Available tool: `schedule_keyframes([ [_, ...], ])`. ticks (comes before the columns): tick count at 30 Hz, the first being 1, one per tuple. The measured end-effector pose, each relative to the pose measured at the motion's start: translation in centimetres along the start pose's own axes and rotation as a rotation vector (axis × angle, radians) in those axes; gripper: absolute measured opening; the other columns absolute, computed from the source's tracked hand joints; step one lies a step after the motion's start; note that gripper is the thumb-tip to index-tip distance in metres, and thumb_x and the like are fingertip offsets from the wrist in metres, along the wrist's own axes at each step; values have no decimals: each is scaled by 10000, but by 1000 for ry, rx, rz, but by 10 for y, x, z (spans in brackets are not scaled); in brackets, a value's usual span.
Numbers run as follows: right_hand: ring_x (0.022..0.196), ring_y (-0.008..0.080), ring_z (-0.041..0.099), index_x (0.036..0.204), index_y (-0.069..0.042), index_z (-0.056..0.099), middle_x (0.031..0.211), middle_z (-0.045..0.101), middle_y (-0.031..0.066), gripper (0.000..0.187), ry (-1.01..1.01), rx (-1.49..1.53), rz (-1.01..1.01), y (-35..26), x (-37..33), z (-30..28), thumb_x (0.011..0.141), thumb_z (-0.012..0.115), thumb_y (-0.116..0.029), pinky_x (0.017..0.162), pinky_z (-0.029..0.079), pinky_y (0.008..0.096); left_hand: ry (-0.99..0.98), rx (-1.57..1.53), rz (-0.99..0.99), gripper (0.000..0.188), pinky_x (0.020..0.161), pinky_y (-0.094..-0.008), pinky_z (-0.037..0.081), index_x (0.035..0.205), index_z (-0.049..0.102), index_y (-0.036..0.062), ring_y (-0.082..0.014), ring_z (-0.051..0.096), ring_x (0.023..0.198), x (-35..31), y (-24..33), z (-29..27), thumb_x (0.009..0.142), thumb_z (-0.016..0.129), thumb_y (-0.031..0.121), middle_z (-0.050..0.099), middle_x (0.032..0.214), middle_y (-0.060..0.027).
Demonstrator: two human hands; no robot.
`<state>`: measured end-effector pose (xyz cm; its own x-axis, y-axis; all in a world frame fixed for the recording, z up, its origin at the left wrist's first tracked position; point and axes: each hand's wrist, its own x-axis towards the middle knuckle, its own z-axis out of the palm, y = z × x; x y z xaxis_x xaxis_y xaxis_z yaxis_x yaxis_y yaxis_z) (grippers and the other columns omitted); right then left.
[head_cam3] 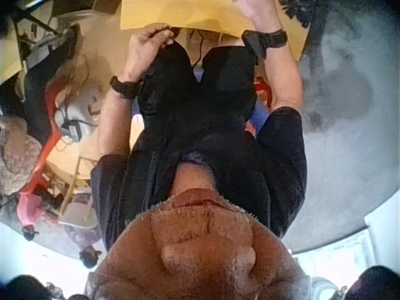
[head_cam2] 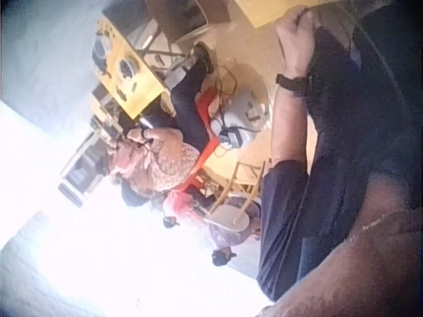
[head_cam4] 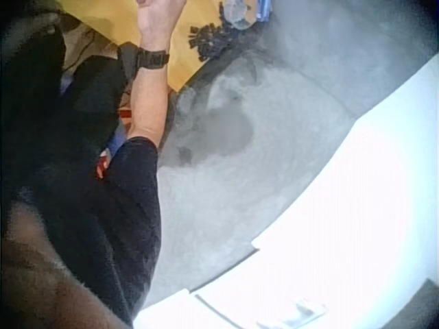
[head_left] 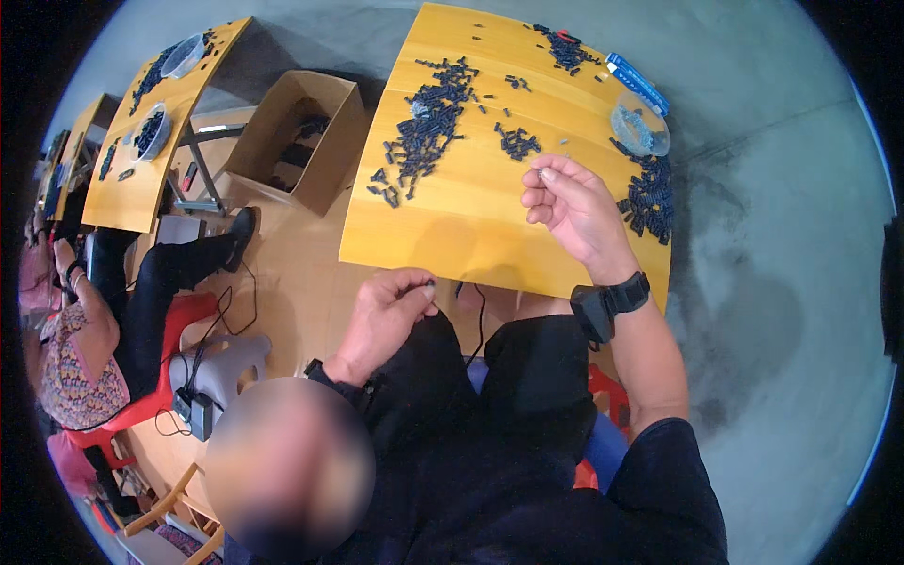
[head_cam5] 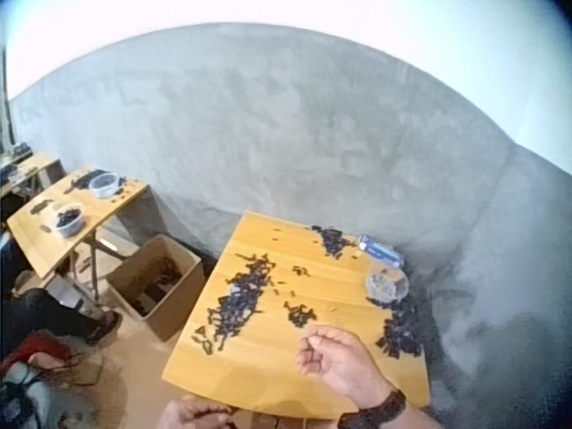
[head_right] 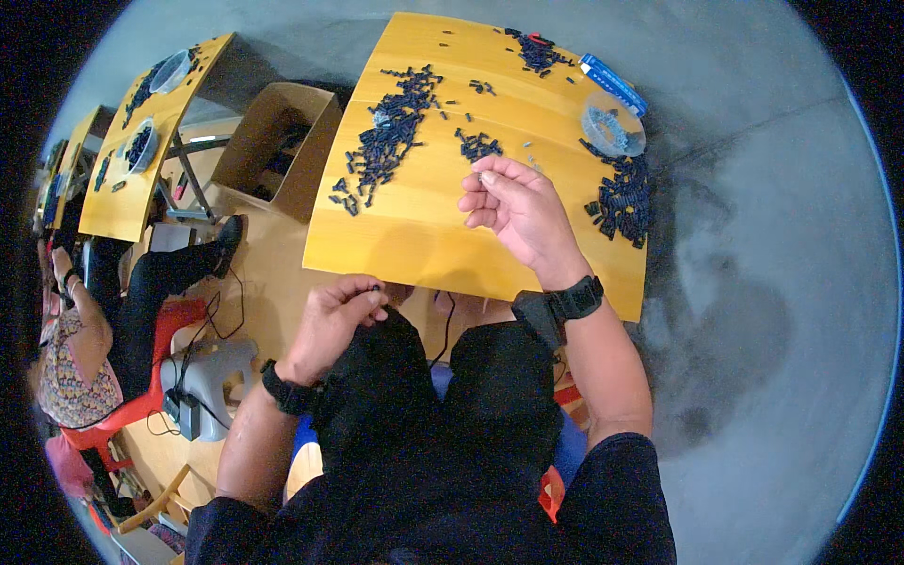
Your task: Assembling small plastic components by hand at a workbench in a manufacturing environment.
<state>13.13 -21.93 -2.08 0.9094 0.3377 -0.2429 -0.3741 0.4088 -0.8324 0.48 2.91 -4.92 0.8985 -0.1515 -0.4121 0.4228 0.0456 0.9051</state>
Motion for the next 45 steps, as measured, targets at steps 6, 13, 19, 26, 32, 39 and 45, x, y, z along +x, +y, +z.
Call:
schedule_keyframes([
  [6, 774, 211, 675, 1047, -11, 563, 942, 643, 126, 142, -101, 62, -44, 1, -30, 21, 940, 501, -81, 621, 575, 308, -25, 12, 59, 159, 661, -209, 462, 1003, 632, -19, -83, 601, 728, 4, -3, -3, 890, 558, 65, 656, 864, -37],
  [13, 780, 198, 673, 1062, -14, 582, 939, 647, 117, 153, -203, 122, -93, 10, -53, 32, 933, 517, -64, 635, 579, 319, -36, -36, 101, 184, 661, -221, 474, 1042, 607, -26, -99, 608, 731, 1, -3, 0, 894, 562, 73, 659, 880, -47],
  [19, 737, 164, 649, 1086, -7, 582, 919, 637, 93, 177, -176, 38, -151, 14, -66, 39, 924, 528, -53, 631, 577, 311, -25, -4, 104, 189, 659, -222, 477, 1043, 601, -33, -103, 609, 731, 2, -5, 0, 891, 564, 73, 658, 864, -56],
  [26, 731, 157, 648, 1054, -6, 590, 926, 639, 101, 152, -173, 40, -177, 16, -76, 46, 916, 535, -39, 626, 578, 302, -37, -9, 119, 177, 655, -224, 476, 1024, 602, -37, -103, 607, 721, 0, -1, 2, 889, 562, 71, 652, 842, -52],
  [32, 733, 157, 649, 1051, -7, 594, 934, 645, 109, 156, -142, 106, -157, 24, -78, 43, 900, 562, -27, 626, 580, 301, -32, -17, 132, 157, 636, -218, 460, 999, 615, -23, -95, 599, 705, 1, -1, 3, 883, 564, 71, 643, 784, -38],
  [39, 735, 159, 647, 1012, 12, 615, 898, 643, 98, 129, -68, 27, -210, 25, -84, 47, 896, 568, -19, 637, 580, 302, -38, -35, 137, 151, 619, -217, 462, 982, 625, -31, -91, 586, 676, 2, -3, 4, 885, 578, 73, 631, 757, -33],
  [45, 712, 138, 648, 1001, 38, 611, 815, 649, 94, 126, 16, -368, -325, 25, -92, 63, 886, 579, -2, 649, 577, 283, -70, -76, 157, 162, 671, -231, 483, 1023, 623, -1, -103, 612, 730, -5, 4, 7, 902, 579, 98, 649, 825, -39],
])
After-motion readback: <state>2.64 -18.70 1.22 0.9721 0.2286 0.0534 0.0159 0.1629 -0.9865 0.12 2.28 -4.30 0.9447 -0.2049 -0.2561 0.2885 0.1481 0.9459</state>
